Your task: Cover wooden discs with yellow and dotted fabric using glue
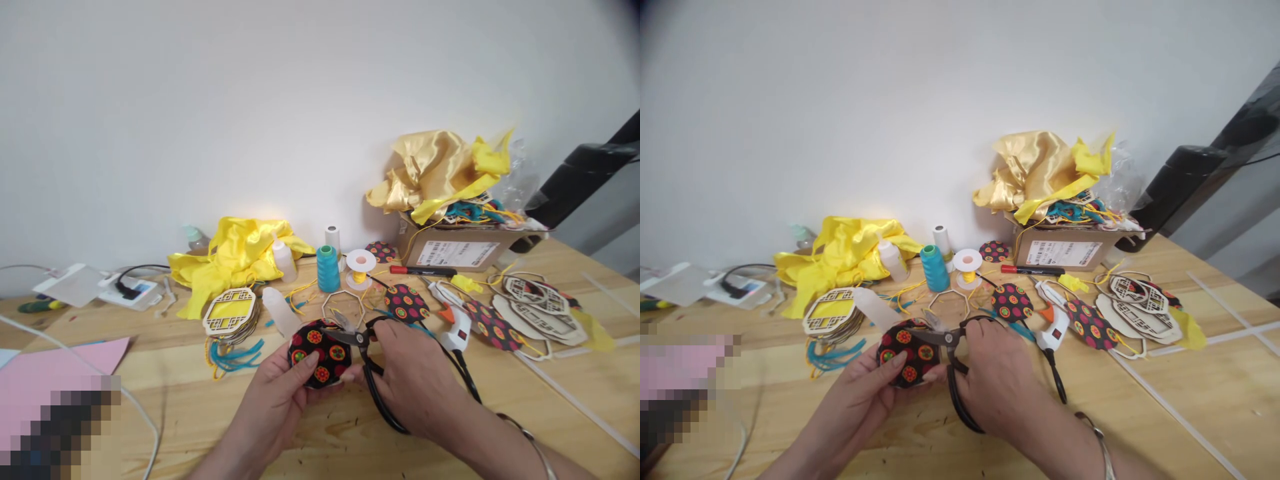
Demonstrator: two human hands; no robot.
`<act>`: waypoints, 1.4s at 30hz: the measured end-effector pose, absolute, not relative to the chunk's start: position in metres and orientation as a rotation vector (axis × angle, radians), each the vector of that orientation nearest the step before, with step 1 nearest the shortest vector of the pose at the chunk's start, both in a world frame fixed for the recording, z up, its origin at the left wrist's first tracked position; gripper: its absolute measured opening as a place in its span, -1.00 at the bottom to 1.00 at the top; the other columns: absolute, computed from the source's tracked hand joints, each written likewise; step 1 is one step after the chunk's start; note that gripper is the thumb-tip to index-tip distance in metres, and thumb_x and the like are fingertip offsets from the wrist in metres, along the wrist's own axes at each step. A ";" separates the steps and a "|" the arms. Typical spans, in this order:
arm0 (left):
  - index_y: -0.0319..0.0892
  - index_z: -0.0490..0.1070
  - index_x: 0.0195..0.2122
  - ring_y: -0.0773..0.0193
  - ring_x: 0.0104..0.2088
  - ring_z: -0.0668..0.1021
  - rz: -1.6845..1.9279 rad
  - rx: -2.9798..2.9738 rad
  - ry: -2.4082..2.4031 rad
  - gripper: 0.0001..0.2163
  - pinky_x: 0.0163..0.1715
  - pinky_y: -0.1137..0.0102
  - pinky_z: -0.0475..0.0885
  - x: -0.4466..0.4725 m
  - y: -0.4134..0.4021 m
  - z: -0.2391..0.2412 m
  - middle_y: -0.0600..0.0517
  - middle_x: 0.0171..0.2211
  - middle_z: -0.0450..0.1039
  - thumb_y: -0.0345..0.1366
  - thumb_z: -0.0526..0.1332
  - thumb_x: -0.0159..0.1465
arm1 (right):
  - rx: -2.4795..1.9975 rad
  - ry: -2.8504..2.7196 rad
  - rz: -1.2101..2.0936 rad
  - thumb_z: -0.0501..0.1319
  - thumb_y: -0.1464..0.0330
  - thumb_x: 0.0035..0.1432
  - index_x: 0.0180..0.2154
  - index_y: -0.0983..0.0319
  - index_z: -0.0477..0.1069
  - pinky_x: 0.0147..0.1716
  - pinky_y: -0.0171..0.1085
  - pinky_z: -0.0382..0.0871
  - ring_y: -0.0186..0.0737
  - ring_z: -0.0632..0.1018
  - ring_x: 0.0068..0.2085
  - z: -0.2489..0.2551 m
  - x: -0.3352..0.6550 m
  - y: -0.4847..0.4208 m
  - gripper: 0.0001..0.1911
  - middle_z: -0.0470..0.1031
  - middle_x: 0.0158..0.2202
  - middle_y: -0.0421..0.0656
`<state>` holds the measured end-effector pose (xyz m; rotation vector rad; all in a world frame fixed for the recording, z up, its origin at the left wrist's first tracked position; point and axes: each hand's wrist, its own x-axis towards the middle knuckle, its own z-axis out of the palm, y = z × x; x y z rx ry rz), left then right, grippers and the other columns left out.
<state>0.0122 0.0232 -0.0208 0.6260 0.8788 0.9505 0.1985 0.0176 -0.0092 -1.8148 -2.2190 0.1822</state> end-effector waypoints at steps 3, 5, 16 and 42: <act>-0.20 0.45 -0.08 0.12 -0.29 0.62 0.951 0.619 0.888 -0.75 -0.20 0.20 0.51 0.012 0.023 -0.020 -0.12 -0.21 0.60 -0.38 0.28 0.19 | -1.816 -2.208 0.189 0.18 0.24 0.08 -0.33 0.24 0.34 -0.38 -0.19 0.25 -0.02 0.51 -0.31 -0.010 0.199 0.019 -0.81 0.48 -0.37 -0.07; -0.20 0.45 -0.09 0.14 -0.30 0.62 0.959 0.615 0.886 -0.76 -0.23 0.22 0.52 0.012 0.023 -0.019 -0.11 -0.21 0.60 -0.39 0.28 0.19 | -1.812 -2.211 0.180 0.18 0.24 0.08 -0.33 0.24 0.34 -0.39 -0.18 0.25 -0.01 0.51 -0.31 -0.010 0.199 0.019 -0.81 0.47 -0.38 -0.08; -0.22 0.43 -0.07 0.16 -0.28 0.63 0.978 0.617 0.885 -0.72 -0.25 0.29 0.54 0.009 0.023 -0.023 -0.12 -0.21 0.60 -0.39 0.30 0.17 | -1.765 -2.213 0.061 0.15 0.15 0.12 -0.37 0.23 0.31 -0.44 -0.21 0.22 -0.06 0.51 -0.39 -0.016 0.201 0.019 -0.74 0.45 -0.44 -0.10; -0.23 0.45 -0.14 0.17 -0.34 0.62 0.979 0.611 0.885 -0.79 -0.33 0.27 0.54 0.009 0.023 -0.022 -0.10 -0.26 0.60 -0.41 0.29 0.18 | -1.704 -2.195 -0.095 0.14 0.06 0.11 -0.45 0.22 0.35 -0.56 -0.25 0.11 -0.13 0.51 -0.52 -0.017 0.204 0.022 -0.65 0.46 -0.56 -0.15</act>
